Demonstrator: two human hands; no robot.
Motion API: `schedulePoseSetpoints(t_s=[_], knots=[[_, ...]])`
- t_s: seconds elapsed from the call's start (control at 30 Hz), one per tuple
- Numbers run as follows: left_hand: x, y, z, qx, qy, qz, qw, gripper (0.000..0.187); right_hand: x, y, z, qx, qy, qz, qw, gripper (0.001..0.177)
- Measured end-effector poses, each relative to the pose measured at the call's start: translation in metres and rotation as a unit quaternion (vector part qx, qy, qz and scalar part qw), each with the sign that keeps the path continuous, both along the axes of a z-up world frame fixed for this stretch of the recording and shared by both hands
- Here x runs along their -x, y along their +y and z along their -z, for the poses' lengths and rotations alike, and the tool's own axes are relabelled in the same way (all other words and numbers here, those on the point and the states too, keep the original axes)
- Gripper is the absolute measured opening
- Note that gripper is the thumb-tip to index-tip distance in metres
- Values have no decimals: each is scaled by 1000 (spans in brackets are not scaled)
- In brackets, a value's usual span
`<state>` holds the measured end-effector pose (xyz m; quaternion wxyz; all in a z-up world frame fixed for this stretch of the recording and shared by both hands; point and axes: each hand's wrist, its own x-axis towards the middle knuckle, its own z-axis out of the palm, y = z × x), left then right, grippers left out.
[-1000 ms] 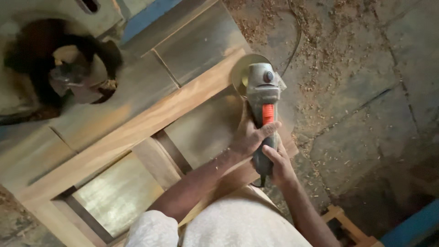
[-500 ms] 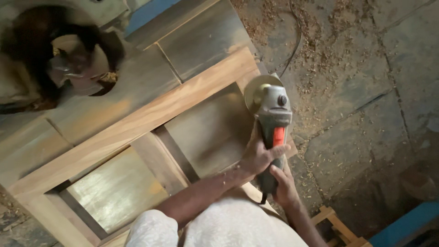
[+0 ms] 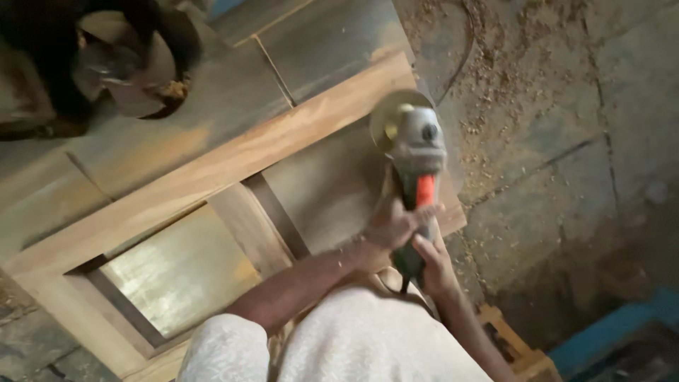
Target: The person uses an angle grinder to sand the edges and surfaces of a wooden frame. They move the tool along the frame's perimeter and across its flat surfaces, generating wood dust.
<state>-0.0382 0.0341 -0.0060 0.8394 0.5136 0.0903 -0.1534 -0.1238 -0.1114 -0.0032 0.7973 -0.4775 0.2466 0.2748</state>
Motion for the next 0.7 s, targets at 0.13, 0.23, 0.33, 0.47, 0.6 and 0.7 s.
schedulePoseSetpoints(t_s=[0.13,0.23,0.33,0.47,0.6,0.7], knots=[[49,-15,-20,-14,30,67,997,101,52,-17,-19,35,8,-1,999,77],[52,-9,-20,27,21,68,997,99,55,-9,-21,46,27,20,998,85],[19,-3,-11,-25,29,63,997,100,23,9,-17,23,19,46,998,90],[-51,15,7,-60,-34,17,997,83,-53,28,-6,31,-26,11,999,77],[-77,32,11,-72,1,7,997,78,-82,48,-2,14,-21,57,998,63],[-56,29,15,-10,45,85,995,55,-64,45,0,-11,-35,62,997,58]])
